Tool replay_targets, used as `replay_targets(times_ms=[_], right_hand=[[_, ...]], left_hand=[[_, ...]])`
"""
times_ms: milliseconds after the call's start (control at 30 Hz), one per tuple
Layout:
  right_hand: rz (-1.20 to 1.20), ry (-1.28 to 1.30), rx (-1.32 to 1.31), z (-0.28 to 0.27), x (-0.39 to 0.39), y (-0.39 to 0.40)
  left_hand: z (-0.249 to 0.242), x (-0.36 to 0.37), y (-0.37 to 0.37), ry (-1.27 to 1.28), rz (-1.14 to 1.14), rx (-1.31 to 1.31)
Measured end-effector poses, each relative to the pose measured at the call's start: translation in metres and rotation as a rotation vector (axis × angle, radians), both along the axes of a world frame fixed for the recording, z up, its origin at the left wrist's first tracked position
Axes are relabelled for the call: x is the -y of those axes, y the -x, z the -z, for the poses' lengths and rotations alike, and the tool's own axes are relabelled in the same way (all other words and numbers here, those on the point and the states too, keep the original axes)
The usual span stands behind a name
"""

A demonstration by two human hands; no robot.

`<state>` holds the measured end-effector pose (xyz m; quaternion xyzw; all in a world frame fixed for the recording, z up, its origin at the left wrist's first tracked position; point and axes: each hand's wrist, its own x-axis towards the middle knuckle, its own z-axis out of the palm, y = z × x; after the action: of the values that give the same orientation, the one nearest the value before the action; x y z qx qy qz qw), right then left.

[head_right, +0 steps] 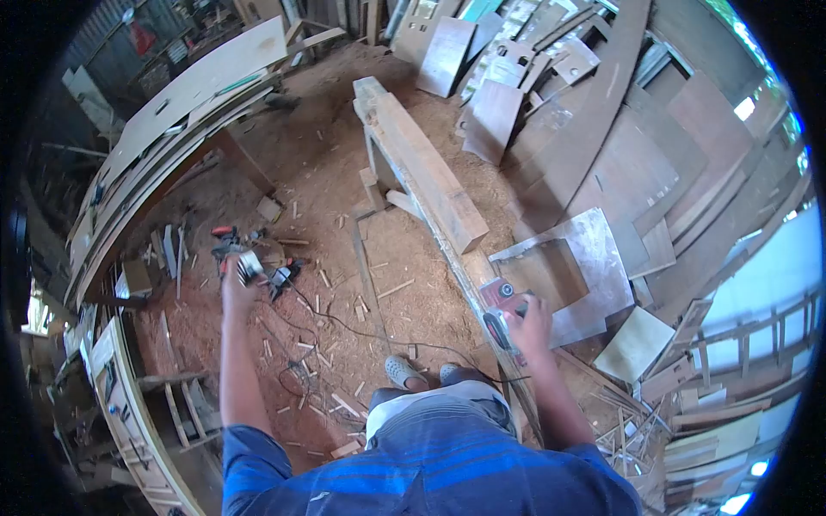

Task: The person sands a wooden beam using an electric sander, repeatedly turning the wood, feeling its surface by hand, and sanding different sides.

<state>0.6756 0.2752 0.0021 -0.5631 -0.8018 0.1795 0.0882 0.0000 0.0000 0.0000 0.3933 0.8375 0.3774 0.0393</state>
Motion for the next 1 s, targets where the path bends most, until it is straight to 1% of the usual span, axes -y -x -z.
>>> replay_targets(times_ms=[33, 67, 100, 133, 167, 267, 300, 367, 433, 467, 500, 567, 600, 633, 700, 767, 833, 900, 967, 1000], right_hand=[[0.041, 0.003, 0.009, 0.001, 0.001, -0.02], [0.079, 0.007, 0.019, 0.004, -0.001, -0.035], [0.073, 0.082, -0.033, 0.013, -0.002, -0.027], [0.069, 0.148, -0.066, 0.018, -0.007, -0.034], [0.064, 0.213, -0.105, 0.022, -0.011, -0.038], [0.167, 0.412, -0.269, 0.03, -0.028, -0.042], [0.236, 0.54, -0.33, 0.026, -0.032, -0.043], [0.37, 0.793, -0.465, 0.009, -0.033, -0.037], [0.329, 0.831, -0.495, 0.005, -0.036, -0.037], [0.302, 0.852, -0.501, 0.006, -0.038, -0.039], [0.268, 0.816, -0.504, 0.008, -0.041, -0.043], [0.196, 0.749, -0.516, 0.017, -0.041, -0.047], [0.191, 0.746, -0.519, 0.015, -0.042, -0.045], [0.186, 0.746, -0.521, 0.007, -0.04, -0.04], [0.221, 0.761, -0.56, -0.003, -0.038, -0.033], [0.3, 0.795, -0.627, -0.008, -0.04, -0.028], [0.289, 0.809, -0.751, -0.018, -0.047, -0.021], [0.308, 0.853, -0.872, -0.036, -0.053, -0.018], [0.272, 0.853, -0.852, -0.05, -0.063, -0.014], [0.258, 0.852, -0.842, -0.058, -0.066, -0.012]], left_hand=[[0.0, -0.014, -0.003, -0.009, 0.02, 0.008], [-0.015, -0.036, 0.02, -0.09, 0.018, -0.104], [-0.038, -0.06, 0.04, -0.166, 0.009, -0.223], [-0.059, -0.084, 0.06, -0.237, -0.008, -0.345], [-0.084, -0.106, 0.062, -0.286, 0.004, -0.604], [-0.099, -0.149, 0.056, -0.284, 0.102, -0.446], [-0.089, -0.157, 0.043, -0.216, 0.077, -0.352], [-0.038, -0.164, 0.039, -0.122, 0.103, -0.307], [0.006, -0.161, 0.017, 0.147, 0.016, -0.092], [0.025, -0.158, -0.003, 0.118, 0.022, 0.048], [0.044, -0.155, -0.028, 0.087, 0.021, 0.189], [0.088, -0.149, -0.077, 0.27, 0.071, 0.045], [0.091, -0.153, -0.112, 0.323, 0.086, 0.33], [0.115, -0.156, -0.137, 0.463, 0.181, 0.213], [0.109, -0.172, -0.21, 0.632, 0.292, 0.35], [0.133, -0.19, -0.255, 0.408, 0.459, 0.542], [0.093, -0.229, -0.302, 0.422, 0.428, 0.531], [0.084, -0.267, -0.321, 0.233, 0.495, 0.242], [0.064, -0.313, -0.323, 0.186, 0.525, 0.131], [0.053, -0.336, -0.321, 0.193, 0.533, 0.023]])
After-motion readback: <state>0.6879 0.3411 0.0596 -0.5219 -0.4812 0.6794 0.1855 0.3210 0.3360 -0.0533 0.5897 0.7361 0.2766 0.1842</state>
